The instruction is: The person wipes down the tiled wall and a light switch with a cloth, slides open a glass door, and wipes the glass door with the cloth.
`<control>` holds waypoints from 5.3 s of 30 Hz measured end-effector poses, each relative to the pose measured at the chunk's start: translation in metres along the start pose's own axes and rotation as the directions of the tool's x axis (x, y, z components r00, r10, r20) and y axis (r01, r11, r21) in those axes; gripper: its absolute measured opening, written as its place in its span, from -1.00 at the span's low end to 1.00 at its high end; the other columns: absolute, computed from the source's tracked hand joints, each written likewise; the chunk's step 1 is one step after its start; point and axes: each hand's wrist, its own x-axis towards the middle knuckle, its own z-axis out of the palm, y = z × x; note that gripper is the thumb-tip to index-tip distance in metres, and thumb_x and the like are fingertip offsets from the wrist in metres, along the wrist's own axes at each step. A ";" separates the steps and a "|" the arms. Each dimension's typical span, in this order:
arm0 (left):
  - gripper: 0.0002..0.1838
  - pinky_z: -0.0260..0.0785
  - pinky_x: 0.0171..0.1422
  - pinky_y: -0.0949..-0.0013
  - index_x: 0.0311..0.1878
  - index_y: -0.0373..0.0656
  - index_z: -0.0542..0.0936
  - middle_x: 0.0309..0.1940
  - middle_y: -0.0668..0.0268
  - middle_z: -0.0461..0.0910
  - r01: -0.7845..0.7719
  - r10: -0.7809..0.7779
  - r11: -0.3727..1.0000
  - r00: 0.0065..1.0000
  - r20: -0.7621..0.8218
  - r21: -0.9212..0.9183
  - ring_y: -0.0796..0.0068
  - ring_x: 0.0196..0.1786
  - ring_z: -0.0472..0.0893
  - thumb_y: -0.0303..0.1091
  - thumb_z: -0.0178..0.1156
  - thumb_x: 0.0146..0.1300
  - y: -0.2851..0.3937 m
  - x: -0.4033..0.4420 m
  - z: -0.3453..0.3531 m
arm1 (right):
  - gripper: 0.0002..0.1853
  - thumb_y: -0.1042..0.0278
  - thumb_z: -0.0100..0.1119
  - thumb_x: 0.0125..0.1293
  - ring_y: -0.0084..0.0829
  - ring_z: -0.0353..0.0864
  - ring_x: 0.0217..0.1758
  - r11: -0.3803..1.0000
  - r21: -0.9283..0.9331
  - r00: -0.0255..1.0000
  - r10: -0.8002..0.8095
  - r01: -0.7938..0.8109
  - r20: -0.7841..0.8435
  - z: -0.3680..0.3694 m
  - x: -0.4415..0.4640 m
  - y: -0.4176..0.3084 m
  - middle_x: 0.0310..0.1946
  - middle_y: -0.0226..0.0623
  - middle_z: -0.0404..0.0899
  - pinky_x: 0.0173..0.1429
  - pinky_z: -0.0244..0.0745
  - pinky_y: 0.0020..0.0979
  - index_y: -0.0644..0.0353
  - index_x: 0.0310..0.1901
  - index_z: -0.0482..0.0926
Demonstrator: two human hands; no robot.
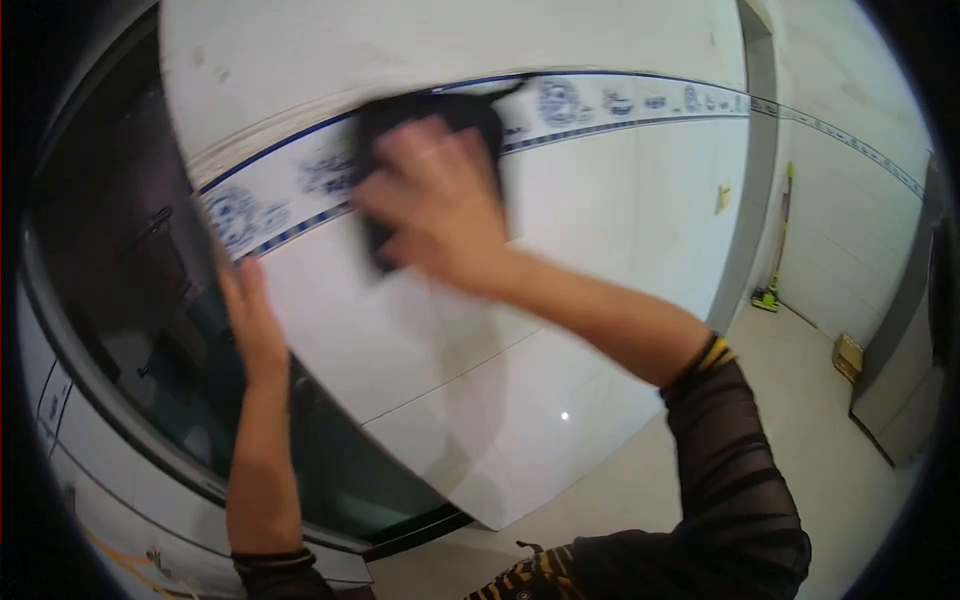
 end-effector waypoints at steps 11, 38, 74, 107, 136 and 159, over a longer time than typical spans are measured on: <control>-0.39 0.00 0.38 0.38 0.38 -0.28 0.04 0.30 0.15 0.19 0.131 -0.134 0.989 0.990 -0.048 -0.063 0.35 0.30 0.23 -0.07 -0.17 0.44 0.024 -0.012 -0.029 | -0.34 0.26 0.34 -0.13 -0.04 0.09 0.39 0.980 -0.186 0.996 -0.075 0.065 -0.049 -0.079 -0.047 0.125 0.32 -0.16 0.15 0.34 0.16 -0.12 -0.14 0.14 0.42; -0.43 0.03 0.37 0.34 0.32 -0.31 0.12 0.24 0.13 0.25 0.219 -0.210 0.975 0.957 -0.201 0.026 0.33 0.26 0.27 -0.05 -0.24 0.45 0.031 -0.010 -0.060 | -0.45 0.30 -0.07 0.30 -0.11 -0.18 0.49 0.873 -0.274 0.905 0.336 -0.403 -0.261 -0.124 -0.088 0.206 0.42 -0.10 -0.09 0.49 -0.38 -0.04 0.14 0.33 0.17; -0.32 0.00 0.38 0.35 0.30 -0.33 0.23 0.30 0.02 0.21 0.314 -0.038 0.834 0.854 -0.519 0.454 0.20 0.27 0.27 0.08 -0.14 0.36 0.041 -0.016 -0.045 | -0.42 0.14 0.23 -0.02 0.03 0.00 0.43 0.960 -0.179 0.975 0.205 -0.216 -0.081 -0.149 -0.264 0.277 0.36 -0.07 0.08 0.38 -0.07 0.07 -0.07 0.13 0.44; -0.37 0.05 0.39 0.12 0.20 -0.34 0.36 0.23 -0.02 0.32 0.417 0.164 0.657 0.734 -0.659 0.628 0.08 0.26 0.31 0.05 -0.32 0.40 0.055 -0.020 -0.042 | -0.50 0.20 -0.22 0.41 -0.08 -0.04 0.44 0.609 -0.138 0.585 0.636 -0.781 -0.504 -0.309 -0.246 0.632 0.39 -0.06 0.01 0.44 -0.14 -0.20 0.11 0.34 0.14; -0.50 0.26 0.15 0.20 0.00 -0.32 0.54 0.05 0.09 0.50 0.471 0.099 0.780 0.558 -0.824 0.412 0.21 0.02 0.47 -0.05 -0.14 0.36 0.055 -0.011 0.000 | -0.78 0.35 0.22 0.05 -0.18 0.44 -0.10 0.839 -0.350 0.877 0.472 -0.416 0.087 -0.304 -0.339 0.472 -0.23 -0.23 0.44 -0.04 0.42 -0.28 0.16 -0.23 0.51; -0.47 0.24 0.21 0.15 0.08 -0.34 0.48 0.13 0.02 0.44 0.342 0.126 0.802 0.705 -0.698 0.490 0.15 0.09 0.44 -0.05 -0.09 0.32 0.039 -0.006 -0.049 | -0.82 0.43 0.19 0.10 -0.17 0.47 -0.09 0.890 -0.344 0.908 0.377 -0.300 0.183 -0.298 -0.335 0.441 -0.21 -0.21 0.49 -0.01 0.42 -0.29 0.26 -0.23 0.56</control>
